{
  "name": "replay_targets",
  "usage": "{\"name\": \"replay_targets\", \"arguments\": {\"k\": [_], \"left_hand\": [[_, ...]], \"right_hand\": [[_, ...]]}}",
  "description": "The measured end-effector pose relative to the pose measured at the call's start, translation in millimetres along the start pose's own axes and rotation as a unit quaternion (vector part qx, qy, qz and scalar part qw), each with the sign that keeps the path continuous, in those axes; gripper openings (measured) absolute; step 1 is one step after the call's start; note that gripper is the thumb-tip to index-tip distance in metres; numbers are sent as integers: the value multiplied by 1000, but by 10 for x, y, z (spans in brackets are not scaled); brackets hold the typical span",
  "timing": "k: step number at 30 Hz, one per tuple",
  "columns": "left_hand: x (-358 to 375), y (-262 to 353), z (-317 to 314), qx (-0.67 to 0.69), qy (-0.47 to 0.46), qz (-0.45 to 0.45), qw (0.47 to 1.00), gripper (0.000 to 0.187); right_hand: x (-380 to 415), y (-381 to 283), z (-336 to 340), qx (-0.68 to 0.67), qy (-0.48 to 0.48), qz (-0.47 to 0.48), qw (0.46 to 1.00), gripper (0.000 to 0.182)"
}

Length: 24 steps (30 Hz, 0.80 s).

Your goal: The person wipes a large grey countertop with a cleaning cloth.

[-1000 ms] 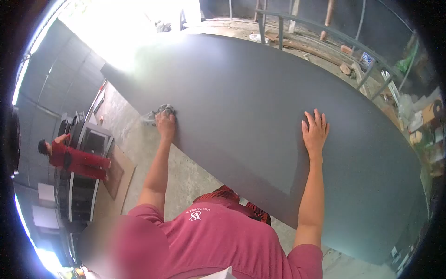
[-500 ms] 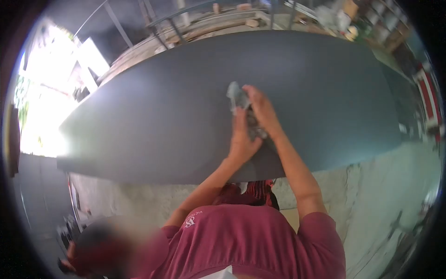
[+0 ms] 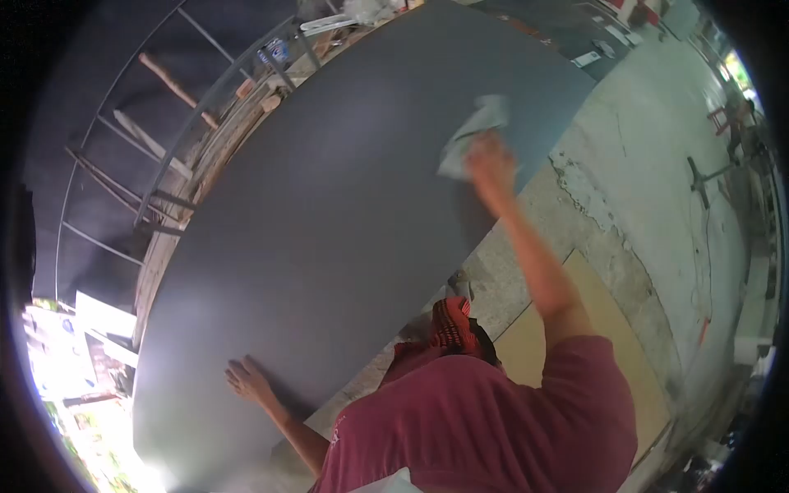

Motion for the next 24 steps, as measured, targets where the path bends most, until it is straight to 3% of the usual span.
{"name": "replay_targets", "arguments": {"k": [1, 2, 3, 5, 7, 8, 10, 11, 12, 13, 15, 18, 20, 24], "left_hand": [[-66, 40, 2, 1, 1, -8, 1000, 58], [-104, -44, -2, 4, 5, 55, 998, 60], [-106, -120, -12, 6, 6, 119, 993, 62], [-113, 77, -43, 2, -18, 150, 989, 63], [-70, 482, -61, -18, -7, 117, 993, 60], [-110, 771, -125, -9, 8, 41, 999, 58], [-107, 1316, -245, -53, 86, -75, 992, 50], [121, 1783, 29, -8, 82, -97, 992, 48], [159, 2207, -45, -108, 23, -160, 981, 48], [212, 2365, -71, -49, 81, -158, 983, 47], [368, 2856, 8, 22, 64, -169, 983, 50], [531, 3265, 95, 81, 13, -142, 986, 53], [531, 3195, 13, 108, 71, -161, 978, 55], [369, 2705, -51, 107, 71, -63, 990, 58]], "right_hand": [[-101, 576, 231, -29, 6, -77, 997, 40], [-200, 1057, 417, 37, 64, -180, 981, 38], [-281, 1117, 460, 39, 66, -182, 980, 38], [-480, 1022, 425, 125, -61, -169, 976, 36], [-392, 295, 202, 47, -123, -46, 990, 36], [-222, -205, 138, 51, -16, 80, 995, 34], [236, -1230, 123, -42, -58, 261, 963, 37], [453, -1580, 38, -70, -98, 315, 941, 39], [681, -1869, -19, -100, -142, 374, 911, 42], [872, -2068, -12, -119, -169, 426, 881, 42], [978, -2162, -83, -104, -238, 420, 870, 48], [691, -1820, -139, -77, -204, 439, 872, 51], [218, -1299, -124, -45, -139, 405, 902, 44], [-1341, 494, -178, 84, -35, 275, 957, 40]]}}
Point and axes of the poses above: each hand's wrist, its own x-axis away from the middle knuckle, its own z-axis out of the back of the hand, y = z × x, the point moved 10 cm from there along -x, towards the middle knuckle, and after that the axes turned 15 degrees about -y, right-handed, at the moved point
